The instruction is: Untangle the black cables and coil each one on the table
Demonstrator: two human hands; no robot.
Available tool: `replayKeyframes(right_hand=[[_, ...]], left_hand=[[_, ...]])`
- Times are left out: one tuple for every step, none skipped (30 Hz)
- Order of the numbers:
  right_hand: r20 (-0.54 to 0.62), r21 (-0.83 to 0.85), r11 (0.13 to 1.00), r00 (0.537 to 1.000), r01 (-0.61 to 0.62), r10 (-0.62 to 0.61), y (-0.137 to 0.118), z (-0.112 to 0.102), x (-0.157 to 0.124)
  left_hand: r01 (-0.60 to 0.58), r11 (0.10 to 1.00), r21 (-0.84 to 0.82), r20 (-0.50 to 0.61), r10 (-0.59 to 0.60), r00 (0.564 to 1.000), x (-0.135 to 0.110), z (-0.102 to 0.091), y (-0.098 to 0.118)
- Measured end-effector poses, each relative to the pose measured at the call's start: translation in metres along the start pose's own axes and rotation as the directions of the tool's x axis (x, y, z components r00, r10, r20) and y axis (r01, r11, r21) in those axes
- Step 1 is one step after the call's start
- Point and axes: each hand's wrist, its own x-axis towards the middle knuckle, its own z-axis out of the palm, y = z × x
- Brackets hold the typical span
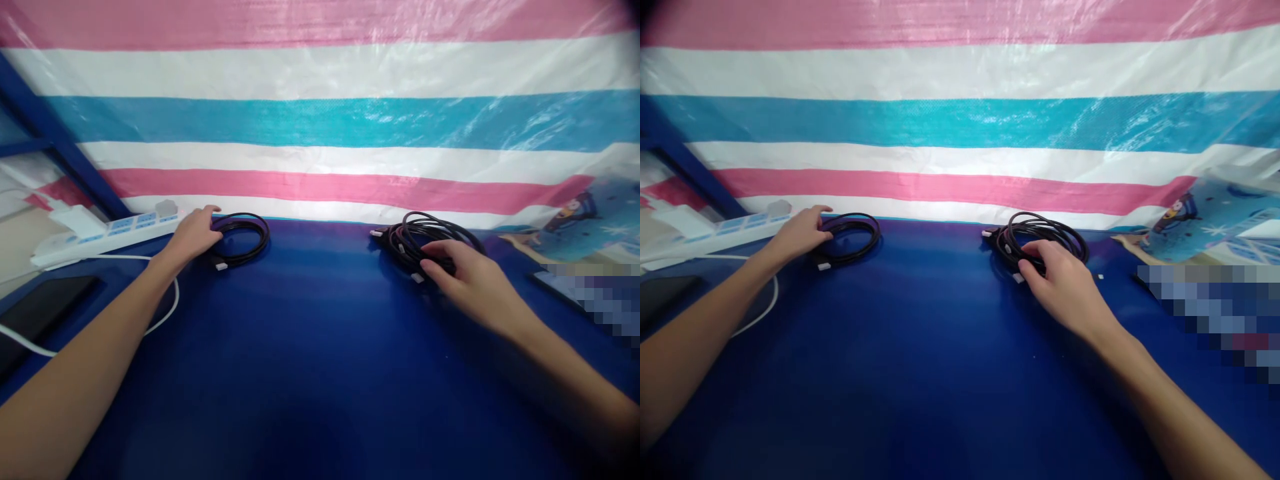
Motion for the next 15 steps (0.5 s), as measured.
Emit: replayKeyframes(right_hand=[[0.020, -0.010, 1.000, 1.000, 0.004, -0.004, 0.003, 0.002, 0.001], [0.030, -0.022, 1.000, 1.000, 0.009, -0.008, 0.006, 0.004, 0.001], [0.034, -0.037, 0.999, 0.999, 0.014, -0.013, 0.008, 0.006, 0.002], [0.033, -0.053, 0.998, 0.999, 0.019, -0.018, 0.011, 0.007, 0.002], [0.034, -0.068, 0.997, 0.999, 0.026, -0.024, 0.013, 0.008, 0.002], [0.038, -0.082, 0.996, 0.999, 0.034, -0.031, 0.015, 0.008, 0.002], [0.044, -0.093, 0.995, 0.998, 0.042, -0.038, 0.016, 0.009, 0.002], [0.050, -0.101, 0.994, 0.998, 0.048, -0.043, 0.018, 0.009, 0.002], [0.054, -0.106, 0.993, 0.997, 0.051, -0.046, 0.019, 0.009, 0.002], [0.055, -0.109, 0.993, 0.998, 0.050, -0.045, 0.020, 0.010, 0.003], [0.050, -0.109, 0.993, 0.998, 0.047, -0.042, 0.021, 0.009, 0.003], [0.041, -0.107, 0.993, 0.998, 0.042, -0.038, 0.020, 0.009, 0.003], [0.025, -0.102, 0.994, 0.999, 0.034, -0.032, 0.020, 0.007, 0.003], [0.001, -0.095, 0.995, 1.000, 0.023, -0.023, 0.018, 0.004, 0.003], [-0.030, -0.085, 0.996, 0.999, 0.009, -0.012, 0.017, -0.001, 0.003]], left_hand=[[-0.011, 1.000, 0.006, 0.005, 0.011, 1.000, 0.000, 0.001, -0.003], [-0.023, 1.000, 0.008, 0.017, 0.023, 1.000, 0.001, 0.002, -0.006], [-0.036, 0.999, 0.005, 0.039, 0.036, 0.999, 0.001, 0.004, -0.009], [-0.048, 0.999, -0.004, 0.069, 0.049, 0.996, 0.000, 0.006, -0.011], [-0.059, 0.998, -0.018, 0.101, 0.061, 0.993, 0.000, 0.007, -0.013], [-0.067, 0.997, -0.036, 0.129, 0.071, 0.989, -0.001, 0.007, -0.014], [-0.070, 0.996, -0.054, 0.147, 0.077, 0.986, -0.003, 0.007, -0.015], [-0.071, 0.995, -0.071, 0.151, 0.081, 0.985, -0.005, 0.006, -0.015], [-0.073, 0.994, -0.088, 0.145, 0.085, 0.986, -0.008, 0.004, -0.014], [-0.078, 0.992, -0.103, 0.132, 0.091, 0.987, -0.011, 0.002, -0.013], [-0.086, 0.989, -0.117, 0.116, 0.100, 0.988, -0.013, -0.001, -0.010], [-0.096, 0.987, -0.127, 0.096, 0.109, 0.989, -0.016, -0.003, -0.007], [-0.103, 0.986, -0.134, 0.071, 0.113, 0.991, -0.018, -0.005, -0.004], [-0.104, 0.985, -0.138, 0.043, 0.111, 0.993, -0.020, -0.007, 0.000], [-0.101, 0.985, -0.140, 0.014, 0.104, 0.995, -0.021, -0.008, 0.003]])
